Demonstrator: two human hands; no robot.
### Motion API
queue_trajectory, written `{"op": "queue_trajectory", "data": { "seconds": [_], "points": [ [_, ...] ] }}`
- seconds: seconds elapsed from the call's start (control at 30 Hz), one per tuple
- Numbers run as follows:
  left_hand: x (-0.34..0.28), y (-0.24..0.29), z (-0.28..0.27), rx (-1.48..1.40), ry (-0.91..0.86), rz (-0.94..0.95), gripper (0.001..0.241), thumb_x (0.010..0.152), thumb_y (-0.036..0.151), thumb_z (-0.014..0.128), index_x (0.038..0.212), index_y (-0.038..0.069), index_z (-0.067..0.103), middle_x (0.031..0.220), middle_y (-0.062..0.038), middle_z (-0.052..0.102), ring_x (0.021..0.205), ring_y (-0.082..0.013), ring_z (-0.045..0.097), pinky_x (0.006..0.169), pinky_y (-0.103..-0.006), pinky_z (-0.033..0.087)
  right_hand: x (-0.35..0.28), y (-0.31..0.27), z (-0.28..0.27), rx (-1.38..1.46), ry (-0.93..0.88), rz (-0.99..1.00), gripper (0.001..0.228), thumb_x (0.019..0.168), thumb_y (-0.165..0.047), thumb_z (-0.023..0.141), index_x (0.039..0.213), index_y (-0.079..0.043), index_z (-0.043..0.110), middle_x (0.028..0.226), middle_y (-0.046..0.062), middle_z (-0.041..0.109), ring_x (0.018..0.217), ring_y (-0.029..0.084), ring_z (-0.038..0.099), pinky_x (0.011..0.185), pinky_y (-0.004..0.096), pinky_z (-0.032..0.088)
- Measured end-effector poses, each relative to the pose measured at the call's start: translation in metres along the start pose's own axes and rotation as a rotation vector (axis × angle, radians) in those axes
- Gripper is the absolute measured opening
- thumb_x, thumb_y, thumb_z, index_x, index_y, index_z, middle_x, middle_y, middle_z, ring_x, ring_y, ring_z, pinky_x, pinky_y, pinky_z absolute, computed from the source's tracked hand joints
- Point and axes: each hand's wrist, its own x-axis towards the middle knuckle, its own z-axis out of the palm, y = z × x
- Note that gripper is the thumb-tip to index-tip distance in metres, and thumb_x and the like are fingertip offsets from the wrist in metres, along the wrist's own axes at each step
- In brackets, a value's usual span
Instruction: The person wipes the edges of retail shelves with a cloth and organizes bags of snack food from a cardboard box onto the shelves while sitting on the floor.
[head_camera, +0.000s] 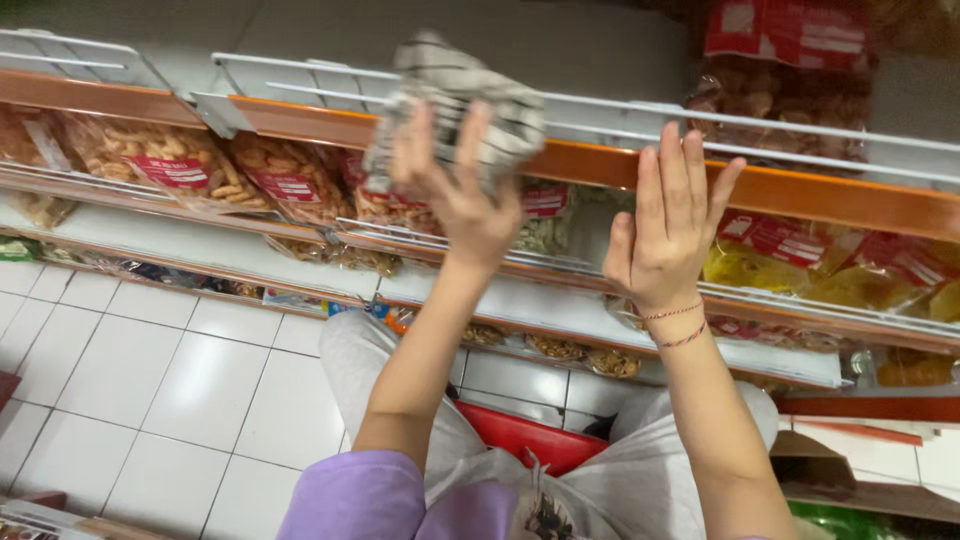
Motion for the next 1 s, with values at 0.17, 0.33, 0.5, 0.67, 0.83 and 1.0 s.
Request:
{"op": "queue_trajectory", "data": {
  "seconds": [0.17,0.33,0.5,0.67,0.83,1.0],
  "points": [
    [0.003,0.008,0.007,0.115,-0.018,0.442,0.041,0.107,0.031,0.052,0.146,0.041,0.057,0.156,-0.004,0.041,0.143,-0.0309,0.037,0.126,-0.0573,0.014,0.015,-0.015,0.016,0.069,0.066,-0.027,0.059,0.1,-0.015,0.052,0.153,0.01,0.044,0.161,0.028,0.041,0.156,0.042,0.031,0.129,0.066,0.008],
    [0.011,-0.057,-0.001,0.138,0.013,0.408,0.037,0.104,0.029,0.057,0.139,0.04,0.057,0.151,-0.003,0.043,0.144,-0.0317,0.035,0.127,-0.0561,0.011,0.033,-0.039,0.037,0.008,0.02,-0.085,0.056,0.101,-0.017,0.058,0.15,0.009,0.052,0.159,0.026,0.046,0.153,0.042,0.037,0.128,0.064,0.012],
    [0.022,-0.114,-0.019,0.119,0.077,0.232,0.046,0.095,0.036,0.063,0.139,0.032,0.048,0.153,-0.008,0.039,0.145,-0.0343,0.031,0.125,-0.0558,0.011,0.046,-0.063,0.051,-0.104,0.012,-0.095,0.052,0.105,-0.03,0.066,0.147,0.001,0.068,0.158,0.02,0.05,0.151,0.039,0.038,0.128,0.057,0.026],
    [0.046,-0.15,-0.043,-0.046,0.201,-0.102,0.048,0.103,0.031,0.057,0.146,0.014,0.043,0.157,-0.013,0.033,0.149,-0.0333,0.029,0.127,-0.0493,0.018,0.047,-0.072,0.058,-0.117,0.086,-0.101,0.041,0.108,-0.032,0.073,0.14,-0.005,0.071,0.149,0.015,0.051,0.142,0.035,0.04,0.125,0.054,0.035],
    [0.063,-0.12,-0.063,-0.325,0.329,-0.097,0.045,0.11,0.035,0.051,0.149,0.013,0.045,0.157,-0.011,0.038,0.144,-0.0299,0.04,0.121,-0.0453,0.031,0.039,-0.073,0.066,-0.095,0.18,-0.098,0.029,0.106,-0.03,0.08,0.124,-0.008,0.073,0.125,0.008,0.053,0.123,0.03,0.045,0.112,0.05,0.04],
    [0.065,-0.054,-0.081,-0.174,-0.329,0.591,0.047,0.086,0.039,0.073,0.132,0.034,0.064,0.139,-0.004,0.06,0.129,-0.0272,0.056,0.106,-0.0541,0.028,0.027,-0.068,0.085,0.157,0.408,0.027,0.048,0.1,-0.036,0.072,0.108,0.008,0.055,0.111,0.012,0.044,0.107,0.03,0.045,0.095,0.047,0.04]
  ]
}}
